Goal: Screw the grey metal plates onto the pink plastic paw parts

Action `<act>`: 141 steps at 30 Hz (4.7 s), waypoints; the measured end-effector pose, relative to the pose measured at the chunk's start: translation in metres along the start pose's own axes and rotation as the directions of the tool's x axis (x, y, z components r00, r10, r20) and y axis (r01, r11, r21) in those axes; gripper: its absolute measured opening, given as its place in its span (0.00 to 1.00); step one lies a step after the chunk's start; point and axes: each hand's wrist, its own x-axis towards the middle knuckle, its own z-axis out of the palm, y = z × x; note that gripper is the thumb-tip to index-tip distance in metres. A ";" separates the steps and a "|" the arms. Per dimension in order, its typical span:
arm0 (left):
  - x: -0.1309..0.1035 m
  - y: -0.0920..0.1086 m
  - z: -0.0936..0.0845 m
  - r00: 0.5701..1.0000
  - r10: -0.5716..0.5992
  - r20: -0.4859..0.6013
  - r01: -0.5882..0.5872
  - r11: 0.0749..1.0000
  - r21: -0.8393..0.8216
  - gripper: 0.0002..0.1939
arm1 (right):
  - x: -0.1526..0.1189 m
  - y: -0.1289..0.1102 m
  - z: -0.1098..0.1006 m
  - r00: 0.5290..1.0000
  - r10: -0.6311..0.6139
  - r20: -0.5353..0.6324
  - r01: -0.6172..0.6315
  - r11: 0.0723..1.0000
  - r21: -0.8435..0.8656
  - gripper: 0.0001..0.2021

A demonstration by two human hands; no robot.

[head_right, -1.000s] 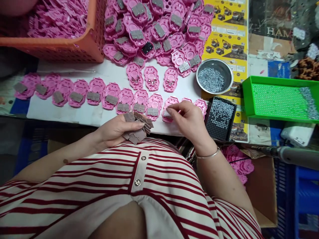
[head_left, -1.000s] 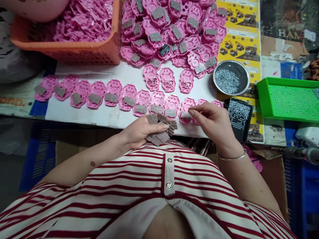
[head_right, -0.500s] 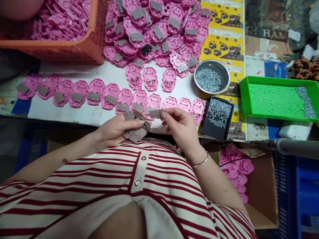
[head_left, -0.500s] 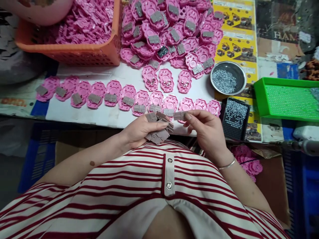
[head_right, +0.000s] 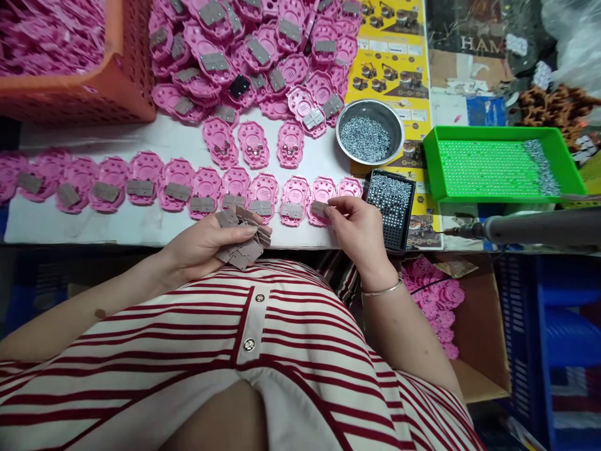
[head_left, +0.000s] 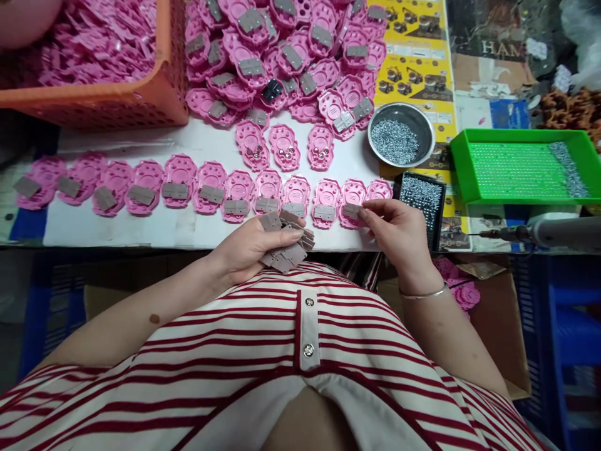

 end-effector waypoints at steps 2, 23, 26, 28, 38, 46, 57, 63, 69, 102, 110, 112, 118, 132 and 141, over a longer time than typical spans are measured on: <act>0.000 0.000 0.001 1.000 0.000 -0.015 0.000 1.000 0.002 0.12 | 0.002 -0.002 -0.001 0.999 -0.039 -0.037 0.037 0.998 -0.060 0.09; 0.001 0.000 0.006 0.995 0.075 -0.061 -0.073 0.997 0.036 0.13 | -0.035 -0.054 0.040 0.889 -0.252 0.382 0.212 0.966 0.145 0.10; 0.001 -0.001 0.007 0.996 0.062 -0.064 -0.061 0.998 0.022 0.13 | -0.037 -0.051 0.045 0.930 -0.161 0.331 0.077 0.964 0.255 0.12; 0.001 -0.001 0.007 0.996 0.066 -0.064 -0.065 0.998 0.021 0.13 | -0.038 -0.050 0.046 0.933 -0.128 0.335 0.014 0.946 0.324 0.15; 0.003 0.001 0.011 0.994 0.079 -0.074 -0.078 0.997 0.022 0.13 | -0.041 -0.046 0.043 0.981 -0.068 0.182 -0.008 0.921 0.390 0.17; 0.000 0.003 0.009 0.992 0.045 -0.121 -0.045 0.999 0.005 0.10 | -0.030 -0.036 0.013 0.939 -0.320 -0.126 0.334 0.936 0.114 0.08; -0.003 0.003 0.010 0.989 -0.018 -0.148 0.019 1.000 0.001 0.09 | -0.005 0.041 -0.037 0.800 -0.579 0.157 0.541 0.584 -0.605 0.12; -0.004 0.003 0.011 0.989 -0.010 -0.146 0.014 1.000 0.025 0.08 | -0.009 0.038 -0.039 0.804 -0.559 0.202 0.534 0.531 -0.658 0.12; -0.001 0.003 0.014 0.990 -0.025 -0.137 0.025 1.000 0.004 0.11 | -0.024 0.013 -0.043 0.812 -0.581 0.066 0.491 0.616 -0.616 0.10; -0.001 0.014 -0.011 0.984 0.087 -0.155 -0.099 0.993 -0.072 0.14 | 0.049 -0.043 0.022 0.642 -0.735 0.218 0.758 0.569 -0.319 0.13; -0.003 0.020 -0.018 0.985 0.123 -0.119 -0.142 0.975 -0.171 0.15 | 0.111 -0.040 0.056 0.750 -0.546 0.375 0.648 0.492 -0.581 0.18; -0.003 0.022 -0.020 0.986 0.121 -0.114 -0.140 0.973 -0.185 0.15 | 0.108 -0.040 0.055 0.720 -0.533 0.444 0.686 0.454 -0.568 0.20; 0.002 0.023 -0.025 0.990 0.108 -0.093 -0.123 0.977 -0.174 0.14 | 0.074 -0.059 0.036 0.690 -0.605 0.396 0.719 0.515 -0.467 0.19; 0.003 0.019 -0.022 0.977 0.201 -0.077 -0.212 0.960 -0.184 0.10 | 0.012 -0.088 0.071 0.836 -0.088 0.541 -0.110 0.940 0.323 0.22; 0.003 0.027 -0.027 0.974 0.189 -0.124 -0.211 0.959 -0.191 0.14 | 0.012 -0.099 0.076 0.856 0.003 0.517 -0.252 0.875 0.413 0.19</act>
